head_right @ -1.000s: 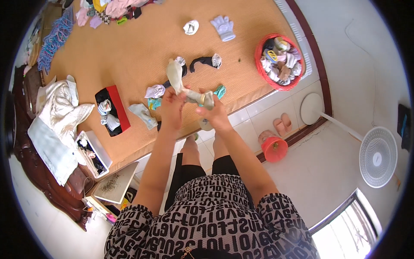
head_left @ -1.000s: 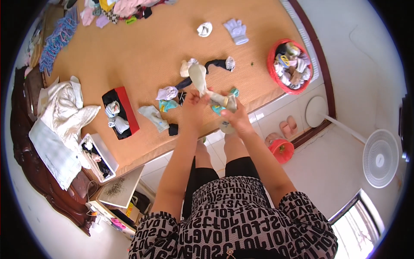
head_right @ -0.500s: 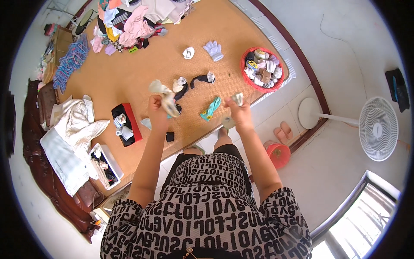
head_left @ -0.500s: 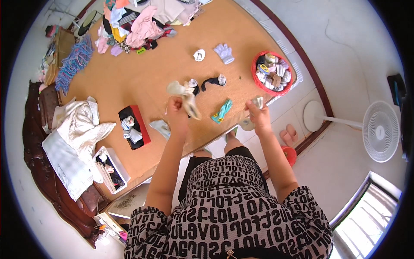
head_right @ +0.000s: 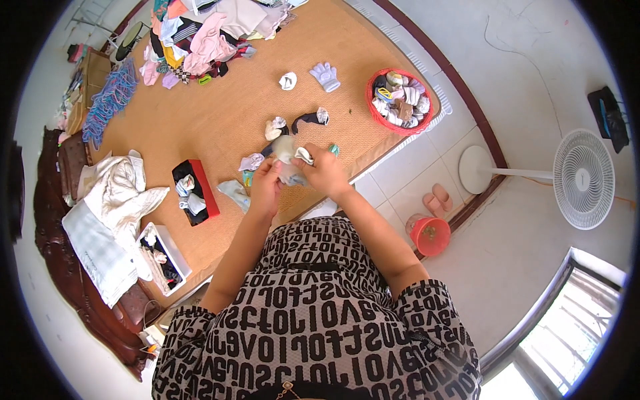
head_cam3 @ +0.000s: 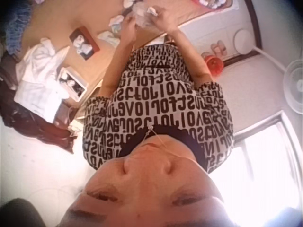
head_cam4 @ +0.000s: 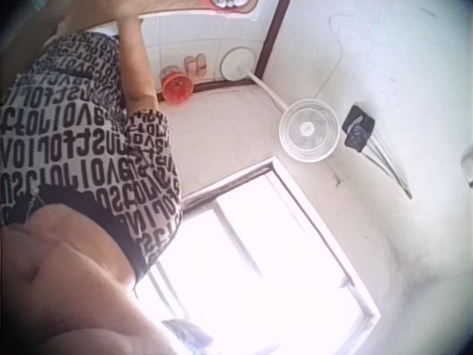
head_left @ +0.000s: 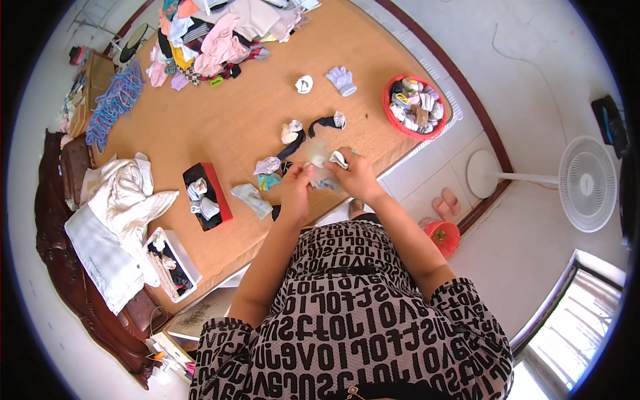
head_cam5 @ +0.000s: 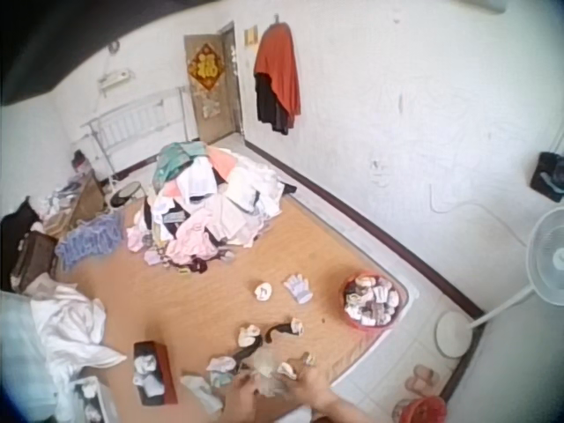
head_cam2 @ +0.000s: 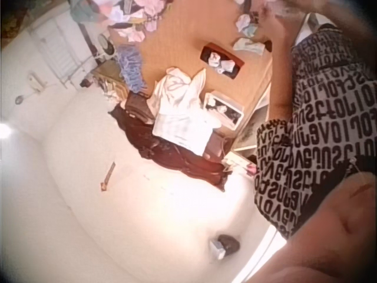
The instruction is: The person sorts and folds socks by hand, pairing and rolling each pair together before placing them on the bed.
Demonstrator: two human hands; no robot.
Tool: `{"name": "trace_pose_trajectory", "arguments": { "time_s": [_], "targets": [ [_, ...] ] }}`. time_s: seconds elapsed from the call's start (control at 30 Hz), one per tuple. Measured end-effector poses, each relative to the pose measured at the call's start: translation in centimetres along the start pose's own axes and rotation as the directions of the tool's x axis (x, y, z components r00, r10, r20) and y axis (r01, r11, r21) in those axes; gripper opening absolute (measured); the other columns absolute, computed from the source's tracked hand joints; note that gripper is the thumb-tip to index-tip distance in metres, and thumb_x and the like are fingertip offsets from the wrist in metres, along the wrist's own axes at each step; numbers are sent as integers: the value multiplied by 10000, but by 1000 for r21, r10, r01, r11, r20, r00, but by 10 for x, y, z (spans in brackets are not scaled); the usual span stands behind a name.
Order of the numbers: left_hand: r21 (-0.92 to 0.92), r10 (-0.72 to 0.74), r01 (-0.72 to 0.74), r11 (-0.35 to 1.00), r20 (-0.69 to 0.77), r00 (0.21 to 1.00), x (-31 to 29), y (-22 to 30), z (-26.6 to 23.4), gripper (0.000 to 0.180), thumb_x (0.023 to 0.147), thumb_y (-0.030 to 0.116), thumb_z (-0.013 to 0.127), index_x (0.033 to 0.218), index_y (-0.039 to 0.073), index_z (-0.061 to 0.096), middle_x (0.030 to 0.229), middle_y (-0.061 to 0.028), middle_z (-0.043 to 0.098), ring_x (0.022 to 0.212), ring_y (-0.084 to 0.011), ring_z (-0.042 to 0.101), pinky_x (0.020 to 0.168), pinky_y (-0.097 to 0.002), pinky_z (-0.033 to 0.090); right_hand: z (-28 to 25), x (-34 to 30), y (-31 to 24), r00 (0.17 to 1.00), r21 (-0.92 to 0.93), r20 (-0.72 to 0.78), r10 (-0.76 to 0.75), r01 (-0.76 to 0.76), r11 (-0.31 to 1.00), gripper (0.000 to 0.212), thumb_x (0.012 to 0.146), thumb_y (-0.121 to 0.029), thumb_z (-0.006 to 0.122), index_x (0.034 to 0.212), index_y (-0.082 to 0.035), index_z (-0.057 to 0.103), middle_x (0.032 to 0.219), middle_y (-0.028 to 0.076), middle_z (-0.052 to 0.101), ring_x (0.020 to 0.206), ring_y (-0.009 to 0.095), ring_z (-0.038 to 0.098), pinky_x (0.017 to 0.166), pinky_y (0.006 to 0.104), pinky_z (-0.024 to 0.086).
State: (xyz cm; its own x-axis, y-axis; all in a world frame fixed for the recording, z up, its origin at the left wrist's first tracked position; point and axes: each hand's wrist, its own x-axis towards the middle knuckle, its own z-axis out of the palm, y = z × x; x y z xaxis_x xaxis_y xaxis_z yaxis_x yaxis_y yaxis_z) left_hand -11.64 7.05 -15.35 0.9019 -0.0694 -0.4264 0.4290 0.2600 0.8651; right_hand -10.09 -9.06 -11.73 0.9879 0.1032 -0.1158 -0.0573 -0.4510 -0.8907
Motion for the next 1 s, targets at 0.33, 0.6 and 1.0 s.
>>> {"name": "trace_pose_trajectory", "arguments": {
  "time_s": [0.33,0.6,1.0],
  "targets": [
    [-513,-333,377,771,180,926,-1,1,-5,395,928,364,426,1157,45,469,1148,-97,535,1050,-233,517,926,-384,387,31,-7,32,991,33,-110,81,-78,996,200,831,-222,594,900,-51,514,740,214,589,722,378,584,604,421,443],
    [-576,-485,540,614,265,834,4,-22,-14,354,935,368,420,1149,91,474,1111,-76,536,995,-230,531,906,-411,400,44,-19,20,996,-152,3,-86,86,985,205,811,-189,612,907,-46,502,699,204,585,677,406,575,580,443,451],
    [-85,29,-58,995,-313,949,9,-14,-15,186,945,188,431,1012,50,536,918,-30,560,823,-115,535,683,-258,464,60,-10,20,977,128,138,163,-181,975,368,801,-336,640,953,-21,527,754,211,602,733,331,614,647,387,472]
  ]
}}
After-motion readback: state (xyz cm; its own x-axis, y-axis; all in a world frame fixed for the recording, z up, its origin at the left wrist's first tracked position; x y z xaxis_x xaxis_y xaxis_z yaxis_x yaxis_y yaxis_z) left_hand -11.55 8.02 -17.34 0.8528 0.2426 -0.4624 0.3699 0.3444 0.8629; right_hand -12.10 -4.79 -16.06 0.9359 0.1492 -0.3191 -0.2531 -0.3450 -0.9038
